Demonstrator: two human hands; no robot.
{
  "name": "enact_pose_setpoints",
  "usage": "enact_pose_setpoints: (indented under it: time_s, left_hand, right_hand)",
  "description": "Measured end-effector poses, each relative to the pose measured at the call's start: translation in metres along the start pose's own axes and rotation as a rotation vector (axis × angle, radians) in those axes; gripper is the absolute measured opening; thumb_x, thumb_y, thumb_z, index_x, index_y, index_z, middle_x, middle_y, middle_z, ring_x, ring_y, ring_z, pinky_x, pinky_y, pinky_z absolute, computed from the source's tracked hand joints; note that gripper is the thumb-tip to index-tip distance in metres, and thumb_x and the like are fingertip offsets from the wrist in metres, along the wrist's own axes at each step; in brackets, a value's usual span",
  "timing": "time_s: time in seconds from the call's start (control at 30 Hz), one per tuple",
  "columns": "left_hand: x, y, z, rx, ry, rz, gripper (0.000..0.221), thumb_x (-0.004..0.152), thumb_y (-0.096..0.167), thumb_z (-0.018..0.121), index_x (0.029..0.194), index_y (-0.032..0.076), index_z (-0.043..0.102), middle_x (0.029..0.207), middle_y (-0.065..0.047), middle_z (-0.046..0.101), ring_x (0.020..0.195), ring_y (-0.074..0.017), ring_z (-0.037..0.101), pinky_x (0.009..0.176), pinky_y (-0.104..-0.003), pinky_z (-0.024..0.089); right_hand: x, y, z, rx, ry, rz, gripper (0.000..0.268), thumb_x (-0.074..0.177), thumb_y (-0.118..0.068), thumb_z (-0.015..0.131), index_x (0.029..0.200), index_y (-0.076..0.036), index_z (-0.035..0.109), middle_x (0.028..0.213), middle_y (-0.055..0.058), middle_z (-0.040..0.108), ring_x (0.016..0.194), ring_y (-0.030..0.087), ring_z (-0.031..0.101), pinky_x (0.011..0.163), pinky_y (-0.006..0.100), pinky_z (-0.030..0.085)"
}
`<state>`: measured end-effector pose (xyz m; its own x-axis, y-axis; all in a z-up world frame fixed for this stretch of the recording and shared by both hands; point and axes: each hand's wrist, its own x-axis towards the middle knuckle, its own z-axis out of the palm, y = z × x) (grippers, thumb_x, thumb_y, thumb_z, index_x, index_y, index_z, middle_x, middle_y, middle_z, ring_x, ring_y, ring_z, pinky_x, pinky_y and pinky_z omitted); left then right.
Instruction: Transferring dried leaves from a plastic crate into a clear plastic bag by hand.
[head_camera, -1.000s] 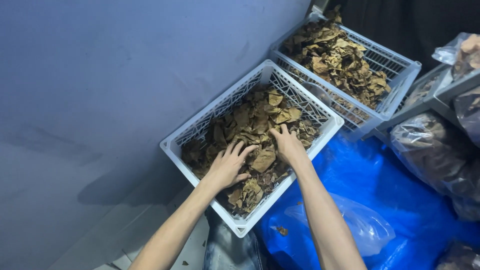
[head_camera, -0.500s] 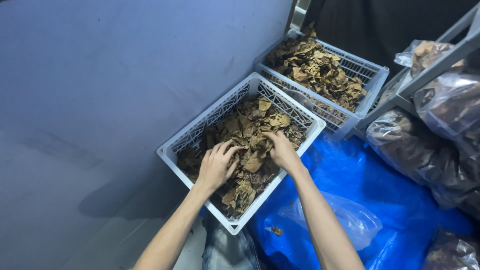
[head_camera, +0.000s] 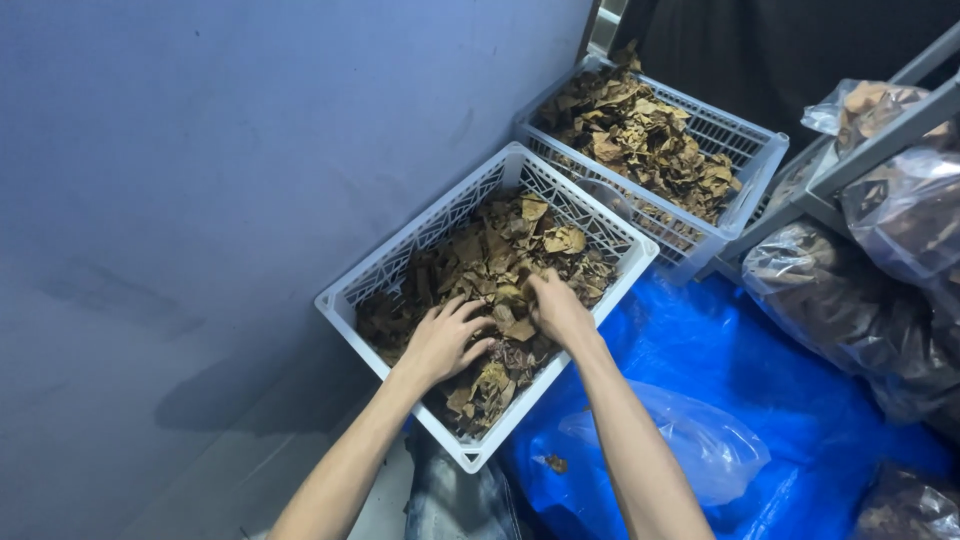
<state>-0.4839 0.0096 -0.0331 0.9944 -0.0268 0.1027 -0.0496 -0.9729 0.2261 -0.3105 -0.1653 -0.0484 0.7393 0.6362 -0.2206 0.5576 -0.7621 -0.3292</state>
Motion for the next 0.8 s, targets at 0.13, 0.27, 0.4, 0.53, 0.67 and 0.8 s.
enact_pose_setpoints:
  time_s: [0.13, 0.27, 0.4, 0.53, 0.67, 0.8]
  left_hand:
    - [0.007, -0.007, 0.019, -0.006, 0.138, 0.01, 0.028, 0.096, 0.048, 0.058, 0.114, 0.03, 0.071, 0.132, 0.004, 0.066, 0.128, -0.0263, 0.06, 0.102, -0.046, 0.051]
    - [0.004, 0.003, 0.004, 0.117, 0.543, 0.1, 0.015, 0.088, 0.041, 0.065, 0.091, 0.027, 0.07, 0.104, 0.008, 0.07, 0.107, -0.0178, 0.066, 0.102, -0.043, 0.045]
    - [0.002, 0.04, -0.018, -0.195, 0.775, 0.091, 0.007, 0.093, 0.025, 0.067, 0.089, 0.02, 0.071, 0.094, 0.005, 0.068, 0.097, -0.0179, 0.069, 0.095, -0.036, 0.052]
    - [-0.01, 0.137, -0.058, -0.775, 0.746, -0.026, 0.012, 0.098, 0.016, 0.06, 0.107, 0.01, 0.066, 0.112, -0.008, 0.063, 0.112, -0.0314, 0.065, 0.097, -0.045, 0.052]
    - [-0.021, 0.236, -0.091, -1.597, 0.506, -0.27, 0.068, 0.103, 0.026, 0.05, 0.156, 0.01, 0.011, 0.161, -0.025, 0.001, 0.149, -0.0522, 0.006, 0.116, -0.071, 0.018]
    - [-0.009, 0.292, -0.07, -2.172, 0.334, -0.418, 0.08, 0.105, 0.049, 0.042, 0.165, 0.026, -0.005, 0.168, -0.024, -0.013, 0.15, -0.0587, 0.0, 0.114, -0.075, 0.018]
  right_hand:
    - [-0.017, -0.007, -0.022, 0.279, 0.348, -0.048, 0.028, 0.09, -0.009, 0.066, 0.117, -0.015, 0.066, 0.124, 0.014, 0.057, 0.113, 0.048, 0.065, 0.097, 0.059, 0.057]
    - [-0.031, 0.003, -0.042, 0.678, 0.641, -0.119, 0.026, 0.088, -0.009, 0.07, 0.114, -0.014, 0.074, 0.108, 0.014, 0.072, 0.105, 0.035, 0.069, 0.092, 0.047, 0.057]
    - [-0.066, -0.005, -0.074, 1.048, 0.785, -0.092, 0.028, 0.089, -0.005, 0.075, 0.117, -0.009, 0.074, 0.102, 0.009, 0.073, 0.094, 0.016, 0.064, 0.087, 0.036, 0.057]
    - [-0.124, 0.0, -0.096, 1.296, 0.891, -0.091, 0.024, 0.092, 0.0, 0.072, 0.116, -0.003, 0.068, 0.087, 0.007, 0.064, 0.064, 0.011, 0.057, 0.054, 0.02, 0.052]
    - [-0.194, 0.018, -0.092, 1.022, 1.01, -0.012, 0.026, 0.093, 0.0, 0.072, 0.117, -0.009, 0.069, 0.094, 0.006, 0.064, 0.08, 0.014, 0.06, 0.072, 0.028, 0.049]
    - [-0.254, 0.015, -0.069, 0.938, 0.969, 0.076, 0.022, 0.094, -0.003, 0.071, 0.116, -0.009, 0.071, 0.107, 0.008, 0.068, 0.108, 0.022, 0.064, 0.102, 0.038, 0.05]
